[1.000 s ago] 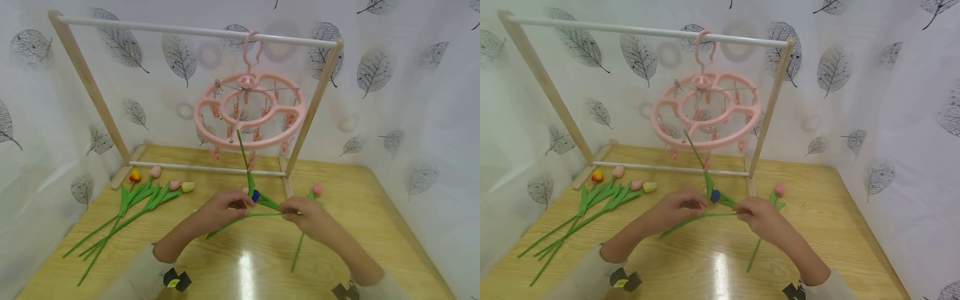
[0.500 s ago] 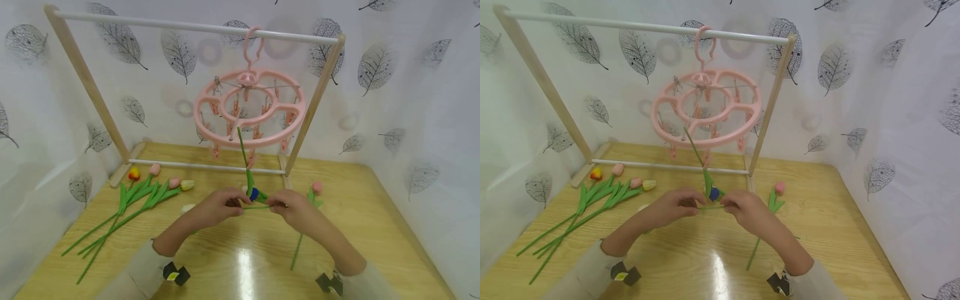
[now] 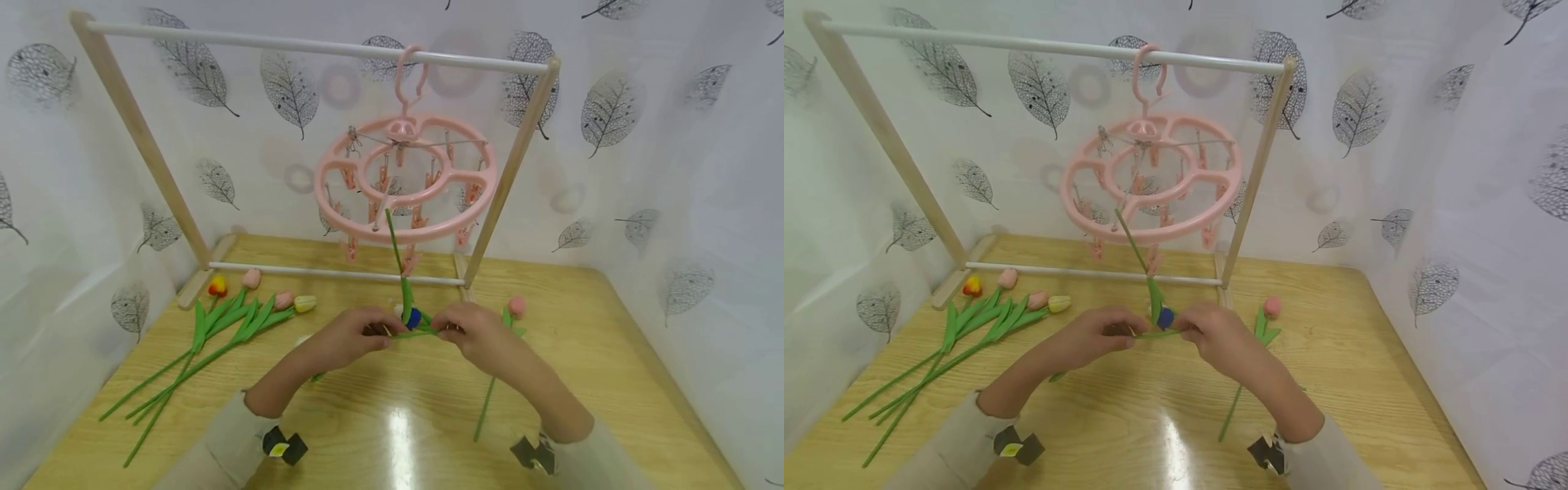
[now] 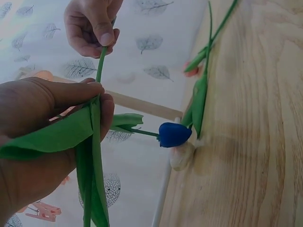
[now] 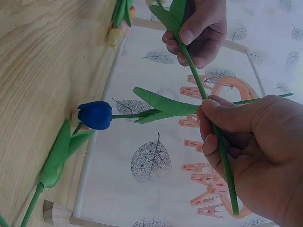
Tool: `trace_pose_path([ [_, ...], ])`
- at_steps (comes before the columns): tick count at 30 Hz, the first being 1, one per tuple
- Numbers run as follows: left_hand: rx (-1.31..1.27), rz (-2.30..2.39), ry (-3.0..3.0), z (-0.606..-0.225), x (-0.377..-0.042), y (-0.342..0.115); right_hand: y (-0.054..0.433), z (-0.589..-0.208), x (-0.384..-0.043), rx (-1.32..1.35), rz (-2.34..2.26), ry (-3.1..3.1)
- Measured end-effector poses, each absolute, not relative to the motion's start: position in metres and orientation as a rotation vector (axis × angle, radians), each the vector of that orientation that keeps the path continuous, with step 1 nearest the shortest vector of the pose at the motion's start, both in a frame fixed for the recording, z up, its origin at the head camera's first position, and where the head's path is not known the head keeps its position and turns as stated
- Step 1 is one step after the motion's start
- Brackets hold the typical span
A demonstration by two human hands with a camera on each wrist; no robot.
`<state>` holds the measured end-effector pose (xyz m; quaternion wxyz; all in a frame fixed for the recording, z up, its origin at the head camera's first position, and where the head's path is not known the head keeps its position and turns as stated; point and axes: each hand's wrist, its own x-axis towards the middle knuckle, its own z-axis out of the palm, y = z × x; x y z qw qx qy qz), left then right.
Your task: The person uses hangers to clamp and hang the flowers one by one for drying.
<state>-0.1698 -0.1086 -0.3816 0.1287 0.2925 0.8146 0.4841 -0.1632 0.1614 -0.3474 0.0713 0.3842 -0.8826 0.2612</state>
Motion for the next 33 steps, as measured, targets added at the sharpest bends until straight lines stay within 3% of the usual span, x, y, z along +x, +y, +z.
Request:
trace_pose_path([
  [8,0.873,1.392,2.325,-0.386,-0.172,-0.110,0.159,-0.344,-0.167,1.163,0.723,-2.591],
  [19,0.758,1.552,2.237,-0.388,-0.173,-0.109,0.146,-0.337,-0.177,1.301,0.556,-2.014],
  [22,0.722,1.672,2.189,-0.388,-0.173,-0.109,0.140,-0.333,-0.176,1.285,0.766,-1.836],
  [25,0.677,1.816,2.103,-0.387,-0.171,-0.107,0.132,-0.334,-0.170,1.259,1.258,-1.647],
  [29,0.648,1.994,1.970,-0.383,-0.166,-0.102,0.119,-0.346,-0.160,1.048,1.864,-1.561],
  [33,0.670,2.080,1.917,-0.378,-0.159,-0.098,0.109,-0.353,-0.155,0.828,2.110,-1.743],
])
